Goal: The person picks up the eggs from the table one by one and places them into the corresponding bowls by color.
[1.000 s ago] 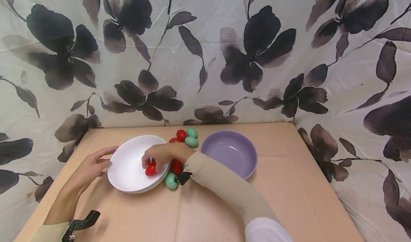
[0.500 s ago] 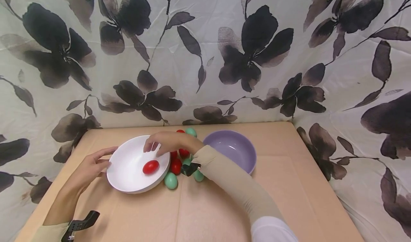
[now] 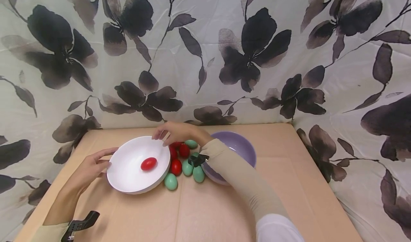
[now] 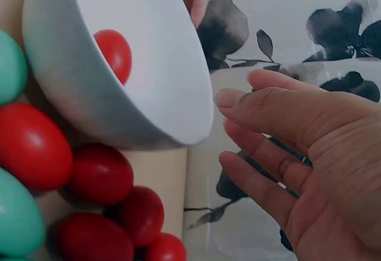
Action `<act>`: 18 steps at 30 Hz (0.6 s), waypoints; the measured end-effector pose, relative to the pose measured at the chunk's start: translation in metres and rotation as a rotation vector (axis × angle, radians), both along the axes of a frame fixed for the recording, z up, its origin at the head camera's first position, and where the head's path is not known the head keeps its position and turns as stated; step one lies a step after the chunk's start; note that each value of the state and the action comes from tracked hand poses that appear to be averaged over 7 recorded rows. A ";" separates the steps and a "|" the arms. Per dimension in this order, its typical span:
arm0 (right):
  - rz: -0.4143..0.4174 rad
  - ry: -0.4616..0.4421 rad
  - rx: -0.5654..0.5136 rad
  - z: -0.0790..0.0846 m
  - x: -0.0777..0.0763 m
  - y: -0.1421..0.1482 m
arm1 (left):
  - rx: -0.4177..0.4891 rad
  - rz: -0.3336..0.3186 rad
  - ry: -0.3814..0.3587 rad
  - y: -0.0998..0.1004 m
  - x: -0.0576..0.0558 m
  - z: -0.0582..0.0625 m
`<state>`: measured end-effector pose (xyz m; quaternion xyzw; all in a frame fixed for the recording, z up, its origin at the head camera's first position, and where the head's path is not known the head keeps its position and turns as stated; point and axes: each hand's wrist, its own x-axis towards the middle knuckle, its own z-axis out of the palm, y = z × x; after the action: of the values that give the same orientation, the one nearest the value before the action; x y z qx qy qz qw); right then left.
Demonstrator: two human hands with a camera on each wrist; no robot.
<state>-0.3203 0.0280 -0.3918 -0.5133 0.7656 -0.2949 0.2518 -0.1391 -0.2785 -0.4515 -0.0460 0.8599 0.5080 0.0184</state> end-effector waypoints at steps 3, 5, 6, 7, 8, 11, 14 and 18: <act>-0.023 0.033 -0.004 0.002 -0.002 0.005 | -0.003 0.002 0.001 0.002 0.004 0.001; -0.040 0.047 -0.005 0.002 -0.005 0.008 | -0.001 0.001 0.001 0.002 0.004 0.001; -0.046 0.051 -0.006 0.002 -0.007 0.008 | 0.002 0.002 0.002 0.002 0.004 0.001; -0.049 0.051 -0.007 0.002 -0.009 0.009 | 0.005 0.003 0.002 0.002 0.004 0.000; -0.055 0.053 -0.007 0.002 -0.011 0.009 | 0.008 0.003 0.002 0.001 0.004 0.000; -0.064 0.046 -0.016 -0.001 -0.016 0.011 | 0.010 0.006 0.001 0.001 0.005 -0.002; -0.082 0.039 -0.023 -0.004 -0.022 0.012 | 0.003 0.010 -0.002 0.001 0.005 -0.003; -0.102 0.025 -0.021 -0.007 -0.029 0.014 | 0.001 0.011 0.002 0.002 0.006 -0.003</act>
<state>-0.3490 0.0421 -0.3986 -0.4799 0.7906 -0.3092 0.2215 -0.1336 -0.2763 -0.4545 -0.0501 0.8595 0.5085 0.0148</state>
